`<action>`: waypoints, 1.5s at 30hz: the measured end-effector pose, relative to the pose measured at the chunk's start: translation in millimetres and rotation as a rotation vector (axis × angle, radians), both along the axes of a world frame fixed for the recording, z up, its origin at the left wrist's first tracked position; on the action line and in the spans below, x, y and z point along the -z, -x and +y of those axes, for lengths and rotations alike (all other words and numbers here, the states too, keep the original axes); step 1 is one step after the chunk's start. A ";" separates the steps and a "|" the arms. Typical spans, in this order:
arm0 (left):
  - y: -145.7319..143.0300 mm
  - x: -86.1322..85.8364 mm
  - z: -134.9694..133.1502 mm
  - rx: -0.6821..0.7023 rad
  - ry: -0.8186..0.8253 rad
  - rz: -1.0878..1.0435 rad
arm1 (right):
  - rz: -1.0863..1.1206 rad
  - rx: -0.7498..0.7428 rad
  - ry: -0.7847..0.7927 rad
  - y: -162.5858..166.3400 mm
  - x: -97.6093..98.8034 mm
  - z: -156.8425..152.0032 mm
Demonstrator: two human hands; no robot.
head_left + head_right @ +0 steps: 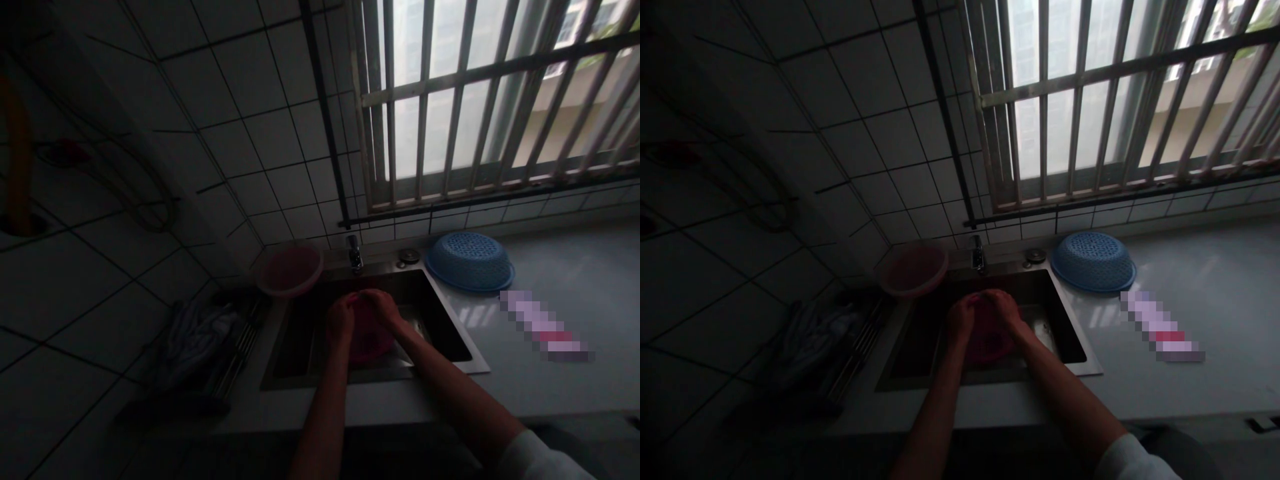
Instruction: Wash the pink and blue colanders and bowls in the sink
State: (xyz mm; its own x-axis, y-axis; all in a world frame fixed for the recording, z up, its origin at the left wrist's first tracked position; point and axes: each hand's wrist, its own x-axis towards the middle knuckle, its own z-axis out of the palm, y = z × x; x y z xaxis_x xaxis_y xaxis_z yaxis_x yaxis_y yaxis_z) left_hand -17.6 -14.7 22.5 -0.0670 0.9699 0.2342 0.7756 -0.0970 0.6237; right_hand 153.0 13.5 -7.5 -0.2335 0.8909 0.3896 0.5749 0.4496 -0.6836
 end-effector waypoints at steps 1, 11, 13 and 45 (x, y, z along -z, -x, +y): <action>1.0 -0.2 -0.2 -0.019 0.026 -0.008 | 0.011 0.004 -0.001 -0.9 0.5 1.0; 2.8 -4.2 -2.4 -0.090 0.099 0.040 | 0.044 0.000 0.015 5.8 0.5 -1.7; 1.0 -4.8 -4.0 -0.074 0.075 0.029 | 0.026 -0.036 0.021 6.6 -0.8 -2.1; 10.1 2.0 0.9 -0.233 0.034 -0.045 | 0.092 0.160 0.114 -12.9 0.0 2.0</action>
